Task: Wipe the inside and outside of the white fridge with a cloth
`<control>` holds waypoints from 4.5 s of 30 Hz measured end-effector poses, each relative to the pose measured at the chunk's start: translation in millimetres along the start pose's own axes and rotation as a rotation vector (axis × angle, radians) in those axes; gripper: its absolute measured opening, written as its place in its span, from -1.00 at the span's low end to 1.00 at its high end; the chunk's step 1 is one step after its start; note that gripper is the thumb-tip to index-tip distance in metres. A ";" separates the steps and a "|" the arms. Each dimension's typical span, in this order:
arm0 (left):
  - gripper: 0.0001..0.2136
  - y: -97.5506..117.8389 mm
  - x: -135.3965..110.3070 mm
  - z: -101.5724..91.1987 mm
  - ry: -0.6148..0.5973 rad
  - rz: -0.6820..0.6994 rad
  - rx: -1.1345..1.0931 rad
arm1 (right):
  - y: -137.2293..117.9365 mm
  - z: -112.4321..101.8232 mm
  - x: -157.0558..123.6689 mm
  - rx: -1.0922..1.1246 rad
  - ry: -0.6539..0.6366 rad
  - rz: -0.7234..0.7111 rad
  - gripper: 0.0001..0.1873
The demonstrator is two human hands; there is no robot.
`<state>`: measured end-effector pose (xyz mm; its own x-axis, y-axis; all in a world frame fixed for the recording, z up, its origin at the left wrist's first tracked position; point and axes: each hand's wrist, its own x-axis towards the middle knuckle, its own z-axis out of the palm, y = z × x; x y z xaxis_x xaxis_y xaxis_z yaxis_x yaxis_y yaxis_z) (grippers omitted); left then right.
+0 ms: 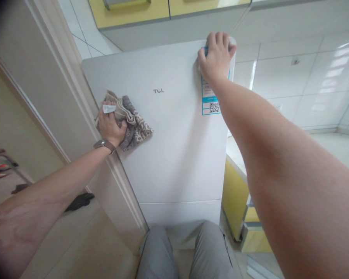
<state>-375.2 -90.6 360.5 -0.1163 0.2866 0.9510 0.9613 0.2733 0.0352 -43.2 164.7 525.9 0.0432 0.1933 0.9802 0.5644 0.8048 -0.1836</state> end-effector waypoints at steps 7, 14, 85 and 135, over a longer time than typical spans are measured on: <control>-0.17 -13.5 -68.9 18.2 -0.100 0.010 0.024 | -4.6 -2.3 -0.3 -0.037 -0.028 0.006 -0.68; -0.23 -16.4 -151.8 42.4 -0.151 -0.088 0.025 | -5.5 -2.9 -0.4 -0.055 -0.021 -0.007 -0.68; -0.30 163.3 -109.8 80.1 -0.232 0.455 0.025 | -4.3 -19.4 -3.0 0.028 -0.116 -0.030 -0.83; -0.31 217.2 60.4 68.3 -0.063 0.297 -0.068 | 3.1 -16.8 6.4 -0.005 -0.143 -0.028 -0.75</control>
<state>-190.6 48.8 404.6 0.1588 0.4018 0.9019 0.9698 0.1077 -0.2188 -27.3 159.0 532.9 -0.0902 0.2486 0.9644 0.5680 0.8082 -0.1552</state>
